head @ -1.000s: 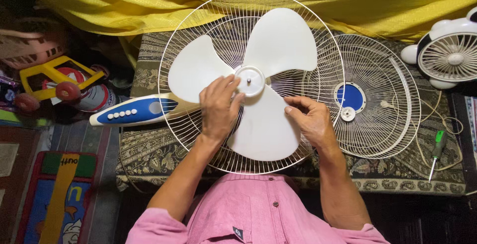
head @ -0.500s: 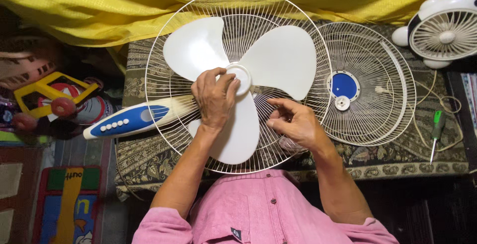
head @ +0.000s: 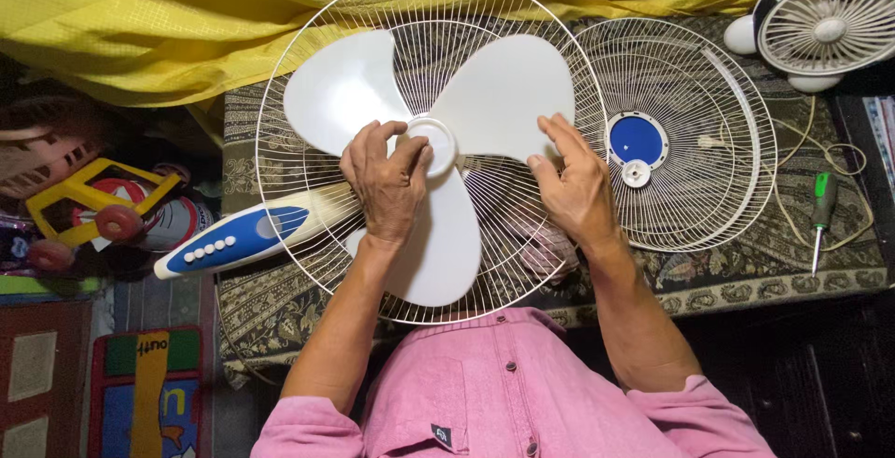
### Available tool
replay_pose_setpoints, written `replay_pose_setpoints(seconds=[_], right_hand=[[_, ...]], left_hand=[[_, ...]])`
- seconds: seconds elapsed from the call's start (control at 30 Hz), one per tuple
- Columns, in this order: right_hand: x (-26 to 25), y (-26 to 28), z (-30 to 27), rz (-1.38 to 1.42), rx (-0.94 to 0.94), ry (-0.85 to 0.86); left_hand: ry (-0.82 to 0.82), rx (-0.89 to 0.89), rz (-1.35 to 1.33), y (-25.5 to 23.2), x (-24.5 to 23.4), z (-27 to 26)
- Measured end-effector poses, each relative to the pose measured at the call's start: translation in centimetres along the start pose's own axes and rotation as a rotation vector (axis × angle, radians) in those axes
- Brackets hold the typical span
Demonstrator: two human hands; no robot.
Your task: The person assembles a small electric fan by hand. They attach the fan blades to the motor hub, secure the center cap, and then attach both the front and rear wire cages to complete the assembly.
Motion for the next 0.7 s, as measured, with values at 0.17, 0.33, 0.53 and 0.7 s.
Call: replay_pose_setpoints(seconds=[0.17,0.33,0.53,0.7], right_hand=[[-0.4,1.6,-0.4,-0.053,-0.089,-0.127],[0.8,0.5,-0.2,0.046,0.055,-0.058],[-0.8,1.5,-1.3,-0.068,0.252,0.082],[-3.1,4.1,-1.7,-0.229,-0.020,-0.065]], left_hand=[[0.011,-0.028,-0.025,0.4,0.0,0.2],[0.023,-0.049,-0.027,0.3,0.0,0.2],[0.036,-0.089,-0.045,0.3,-0.3,0.8],[0.027,-0.056,-0.067,-0.3,-0.4,0.3]])
Point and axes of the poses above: each hand's wrist, its own z-axis towards the middle knuckle, its own x-axis out of the palm, y = z × x, the point moved 10 cm from there along z, towards the middle knuckle, and after that the axes turned 9 degrees about -x, right-handed, at the moved point
